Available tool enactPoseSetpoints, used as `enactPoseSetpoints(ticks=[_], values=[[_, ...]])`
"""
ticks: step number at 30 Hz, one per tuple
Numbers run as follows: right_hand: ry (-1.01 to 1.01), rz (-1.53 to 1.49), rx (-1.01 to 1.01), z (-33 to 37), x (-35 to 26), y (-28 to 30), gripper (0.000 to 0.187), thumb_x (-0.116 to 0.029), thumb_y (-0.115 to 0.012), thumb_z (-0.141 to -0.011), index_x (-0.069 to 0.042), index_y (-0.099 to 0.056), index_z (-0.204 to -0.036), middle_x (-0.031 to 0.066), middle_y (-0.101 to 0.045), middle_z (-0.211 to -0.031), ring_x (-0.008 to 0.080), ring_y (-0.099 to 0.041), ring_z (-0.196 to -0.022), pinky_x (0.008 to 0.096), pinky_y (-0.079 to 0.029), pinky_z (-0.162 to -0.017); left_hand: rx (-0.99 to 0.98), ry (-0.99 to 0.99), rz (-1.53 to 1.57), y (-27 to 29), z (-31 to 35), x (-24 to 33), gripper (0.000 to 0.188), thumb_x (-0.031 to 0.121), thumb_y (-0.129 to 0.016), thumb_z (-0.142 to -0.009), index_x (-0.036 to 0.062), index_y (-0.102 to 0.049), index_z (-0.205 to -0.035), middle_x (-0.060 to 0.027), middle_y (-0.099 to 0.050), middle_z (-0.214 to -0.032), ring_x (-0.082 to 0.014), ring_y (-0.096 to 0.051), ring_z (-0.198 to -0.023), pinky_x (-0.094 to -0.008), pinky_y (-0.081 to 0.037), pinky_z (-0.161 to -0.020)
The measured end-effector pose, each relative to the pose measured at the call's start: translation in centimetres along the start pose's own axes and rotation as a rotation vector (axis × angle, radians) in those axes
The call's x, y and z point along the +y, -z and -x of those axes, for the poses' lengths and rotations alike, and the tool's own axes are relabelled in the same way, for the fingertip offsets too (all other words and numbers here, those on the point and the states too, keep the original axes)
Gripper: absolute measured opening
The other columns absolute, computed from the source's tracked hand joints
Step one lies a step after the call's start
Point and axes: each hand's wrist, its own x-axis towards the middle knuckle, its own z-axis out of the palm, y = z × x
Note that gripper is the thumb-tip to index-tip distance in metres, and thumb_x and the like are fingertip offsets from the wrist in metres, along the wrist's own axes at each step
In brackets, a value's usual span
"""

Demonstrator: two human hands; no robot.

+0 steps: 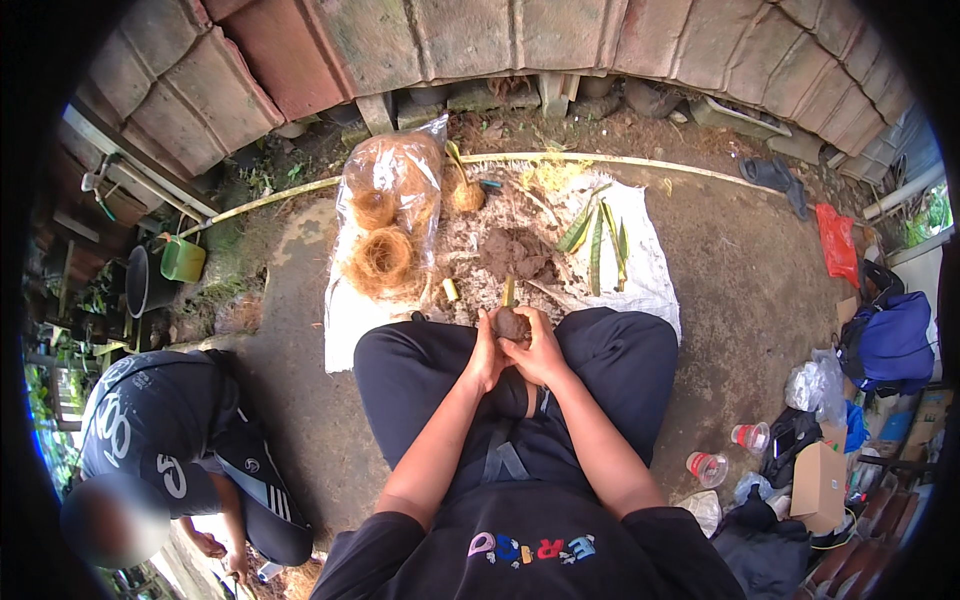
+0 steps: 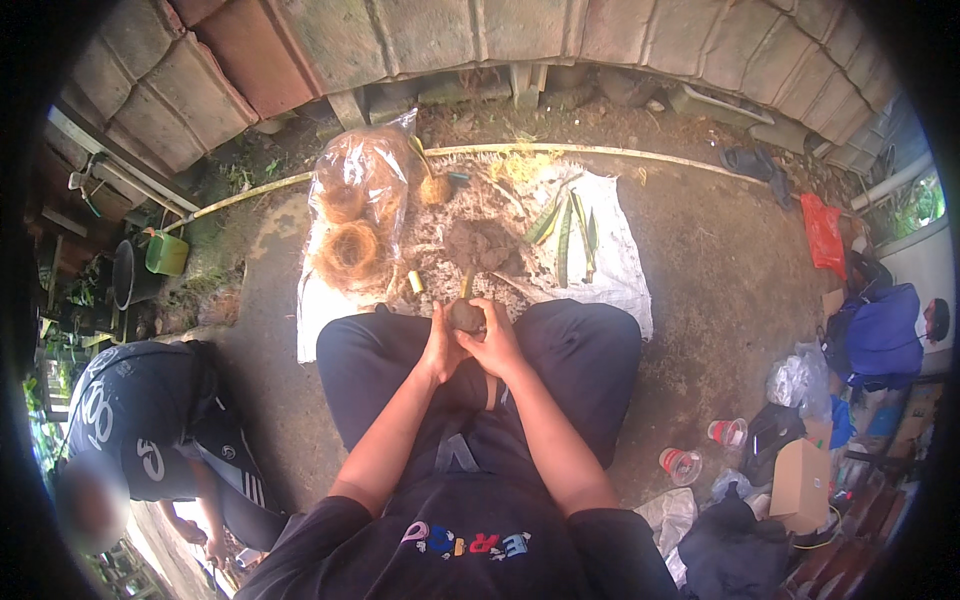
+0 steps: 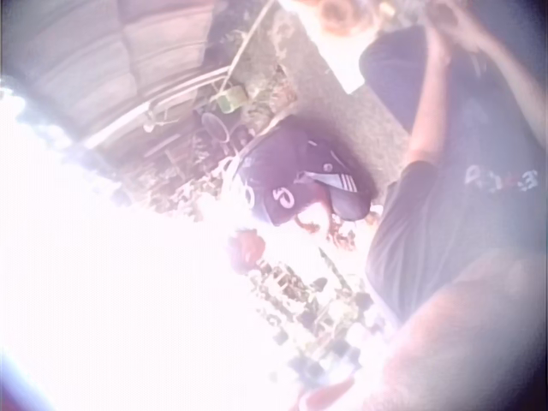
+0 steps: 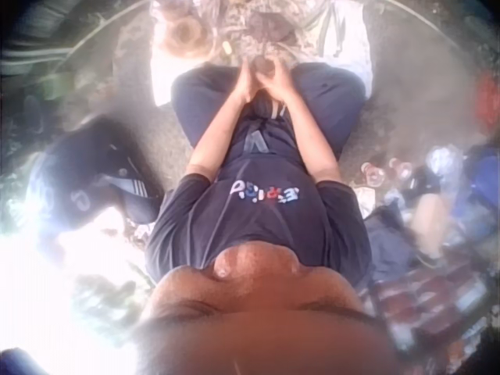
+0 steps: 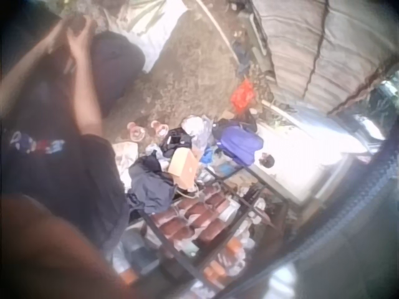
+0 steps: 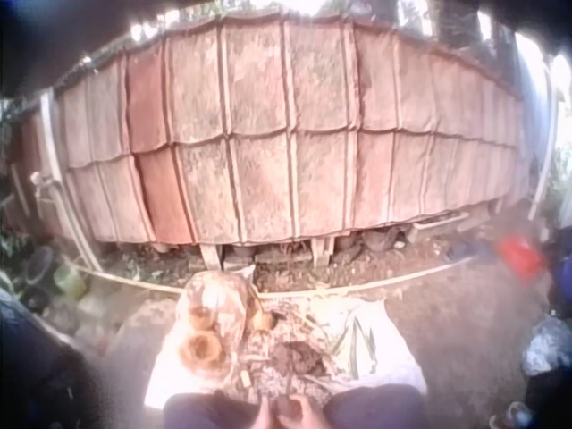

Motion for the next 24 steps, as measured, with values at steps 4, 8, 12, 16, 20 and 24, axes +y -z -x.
enactPoseSetpoints(ticks=[4, 8, 12, 16, 20, 24], values=[[-0.115, -0.024, -0.136, -0.2, -1.5, 0.5, 0.063, -0.017, -0.077, -0.08, -0.01, -0.043, -0.132, 0.0191, -0.052, -0.129, 0.0368, -0.056, -0.114, 0.0427, -0.05, -0.09, 0.045, -0.03, 0.074, 0.1, -0.6, 0.4, 0.073, 0.072, -0.028, -0.095, 0.0155, -0.037, -0.14, -0.0096, -0.05, -0.13, -0.0259, -0.051, -0.12, -0.0461, -0.042, -0.103], [0.03, 0.03, -0.095, -0.1, -0.8, -0.1, 0.066, -0.013, -0.076, -0.078, -0.013, -0.042, -0.135, 0.0193, -0.051, -0.129, 0.0391, -0.056, -0.114, 0.0448, -0.051, -0.088, 0.04, -0.035, 0.037, 0.8, -2.0, -0.1, 0.07, 0.07, -0.03, -0.096, 0.0124, -0.043, -0.134, -0.0107, -0.051, -0.128, -0.0249, -0.05, -0.121, -0.0437, -0.042, -0.103], [0.122, 0.156, -0.116, -0.5, -1.0, -0.3, 0.069, -0.012, -0.076, -0.074, -0.018, -0.044, -0.135, 0.0189, -0.052, -0.126, 0.0416, -0.056, -0.112, 0.0474, -0.051, -0.088, 0.057, -0.048, -0.018, 1.2, -3.0, -0.2, 0.066, 0.067, -0.033, -0.097, 0.0088, -0.051, -0.122, -0.0104, -0.056, -0.116, -0.0234, -0.054, -0.114, -0.0411, -0.044, -0.099], [0.088, 0.251, -0.124, -0.3, -0.7, -0.7, 0.065, -0.013, -0.076, -0.073, -0.02, -0.048, -0.13, 0.0188, -0.053, -0.12, 0.0436, -0.057, -0.104, 0.0509, -0.049, -0.085, 0.114, -0.04, -0.045, 1.3, -3.6, -0.3, 0.061, 0.062, -0.035, -0.099, 0.0063, -0.057, -0.111, -0.0092, -0.058, -0.104, -0.0209, -0.057, -0.101, -0.0373, -0.048, -0.091], [0.042, 0.284, -0.139, -0.6, -0.1, -1.3, 0.061, -0.015, -0.075, -0.074, -0.019, -0.049, -0.129, 0.0202, -0.053, -0.119, 0.0436, -0.057, -0.102, 0.0518, -0.048, -0.084, 0.17, -0.044, -0.127, 0.8, -3.9, -0.1, 0.057, 0.056, -0.034, -0.102, 0.0046, -0.059, -0.106, -0.0097, -0.059, -0.1, -0.0195, -0.058, -0.095, -0.0335, -0.049, -0.085], [0.013, 0.311, -0.145, -0.7, 0.3, -1.7, 0.06, -0.015, -0.073, -0.075, -0.019, -0.048, -0.129, 0.0202, -0.053, -0.118, 0.0436, -0.056, -0.103, 0.0513, -0.047, -0.085, 0.226, -0.018, -0.138, 0.3, -4.0, 0.4, 0.046, 0.041, -0.036, -0.103, 0.0027, -0.061, -0.104, -0.0108, -0.06, -0.097, -0.0197, -0.059, -0.091, -0.0328, -0.049, -0.083]])
